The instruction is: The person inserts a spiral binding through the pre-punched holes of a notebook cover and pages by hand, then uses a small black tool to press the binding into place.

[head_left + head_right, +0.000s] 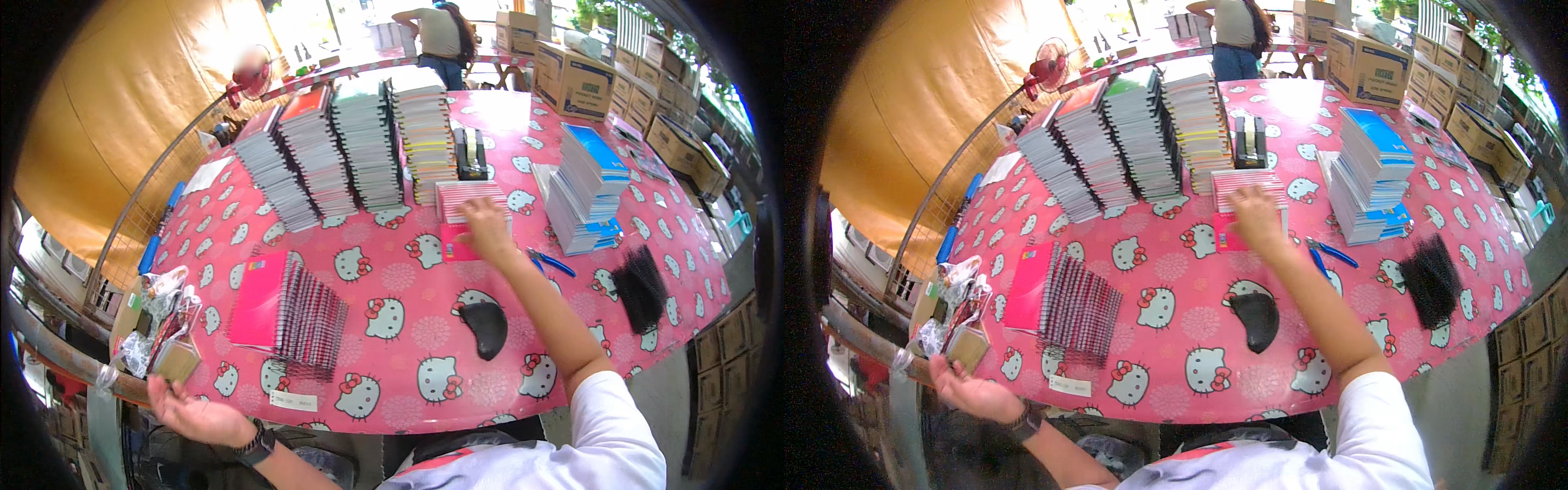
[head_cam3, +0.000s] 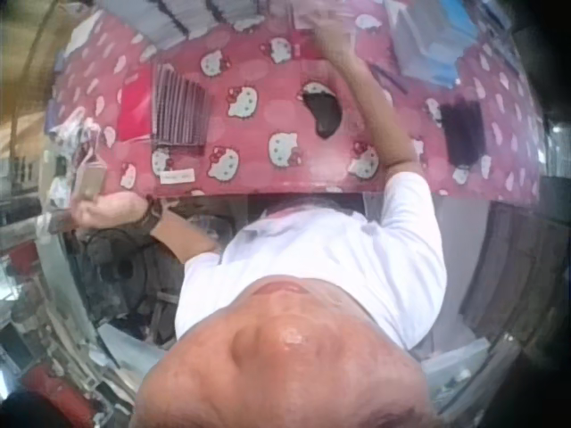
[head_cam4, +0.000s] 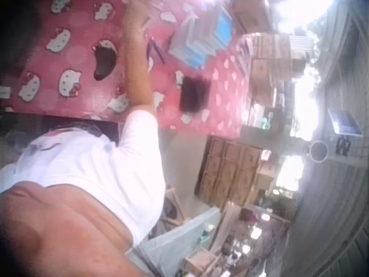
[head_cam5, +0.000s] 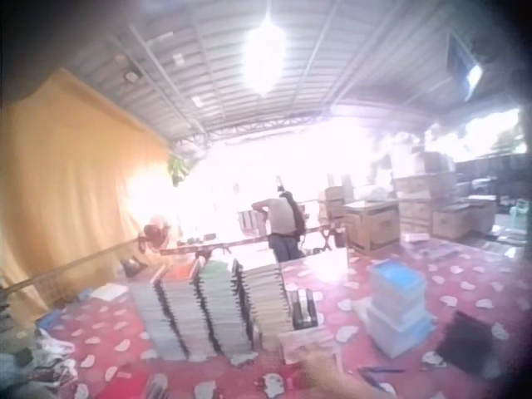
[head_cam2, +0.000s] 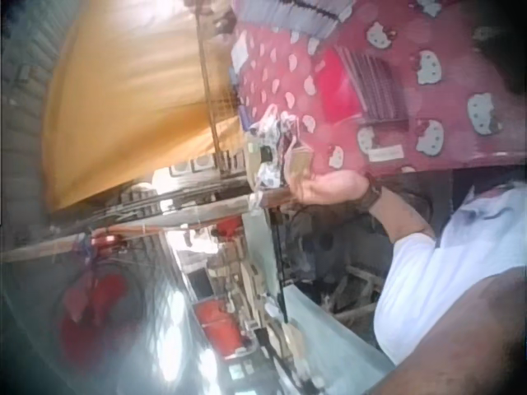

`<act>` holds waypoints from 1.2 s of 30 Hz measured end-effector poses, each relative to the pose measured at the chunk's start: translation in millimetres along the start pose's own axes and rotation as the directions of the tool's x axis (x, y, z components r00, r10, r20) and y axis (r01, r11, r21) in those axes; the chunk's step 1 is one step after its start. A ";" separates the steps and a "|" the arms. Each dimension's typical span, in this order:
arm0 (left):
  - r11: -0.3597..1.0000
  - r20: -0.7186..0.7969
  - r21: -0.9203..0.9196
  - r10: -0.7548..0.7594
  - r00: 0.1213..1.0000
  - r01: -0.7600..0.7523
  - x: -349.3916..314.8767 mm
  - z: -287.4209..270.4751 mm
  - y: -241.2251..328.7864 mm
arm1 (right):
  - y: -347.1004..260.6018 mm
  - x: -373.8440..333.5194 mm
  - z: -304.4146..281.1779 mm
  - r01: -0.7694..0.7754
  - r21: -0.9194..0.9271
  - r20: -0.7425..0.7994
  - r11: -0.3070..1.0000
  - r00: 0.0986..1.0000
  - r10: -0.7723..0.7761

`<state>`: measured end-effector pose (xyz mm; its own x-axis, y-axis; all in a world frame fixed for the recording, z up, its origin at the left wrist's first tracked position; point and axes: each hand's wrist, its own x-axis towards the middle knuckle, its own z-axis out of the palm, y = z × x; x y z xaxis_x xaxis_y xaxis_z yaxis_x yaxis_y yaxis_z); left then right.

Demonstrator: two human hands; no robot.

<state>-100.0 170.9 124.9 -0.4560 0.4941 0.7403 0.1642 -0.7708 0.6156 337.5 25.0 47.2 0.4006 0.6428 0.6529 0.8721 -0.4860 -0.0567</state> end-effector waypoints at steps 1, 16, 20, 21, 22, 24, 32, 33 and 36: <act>0.993 0.012 -0.032 0.113 0.993 -0.113 -8.4 3.2 15.1 | 30.2 -7.3 0.0 -0.021 0.025 0.010 0.999 1.000 0.021; 0.935 0.903 -0.111 -0.046 0.426 0.336 -202.4 106.6 75.3 | 26.5 -32.5 -50.7 0.007 0.405 0.019 0.914 1.000 -0.016; 0.963 0.916 -0.153 0.054 0.398 0.222 -213.2 123.0 75.6 | 69.2 -14.5 -21.5 0.161 0.010 -0.252 0.987 0.956 -0.154; 0.958 0.905 -0.150 0.033 0.424 0.245 -209.5 122.2 73.8 | 63.3 -10.1 -26.1 0.185 0.045 -0.254 0.982 0.953 -0.168; 0.952 0.893 -0.143 0.006 0.449 0.272 -205.8 116.6 72.6 | 51.4 -10.2 -34.6 0.112 0.194 -0.126 0.975 0.988 -0.089; 0.917 0.881 -0.163 -0.031 0.472 0.363 -194.8 115.1 73.7 | 13.3 -21.5 -66.4 0.008 0.493 0.104 0.870 0.992 -0.068; 0.691 0.990 0.078 -0.139 0.027 0.719 -226.2 25.2 48.9 | -70.7 -167.1 -122.0 -0.449 0.881 0.412 0.147 0.883 0.226; 0.699 0.990 0.083 -0.140 0.022 0.710 -234.7 16.6 46.3 | -82.8 -179.4 -110.5 -0.479 0.877 0.468 -0.043 0.827 0.311; 0.776 0.971 0.129 -0.224 0.079 0.618 -236.8 10.8 56.3 | -102.6 -184.1 -102.7 -0.421 0.890 0.304 0.176 0.834 0.461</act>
<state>26.6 14.9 -12.8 0.7771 0.6023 0.1828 -0.0415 -0.2408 0.9697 145.5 -104.2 10.4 0.8212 0.4922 0.2888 0.2343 0.1708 -0.9571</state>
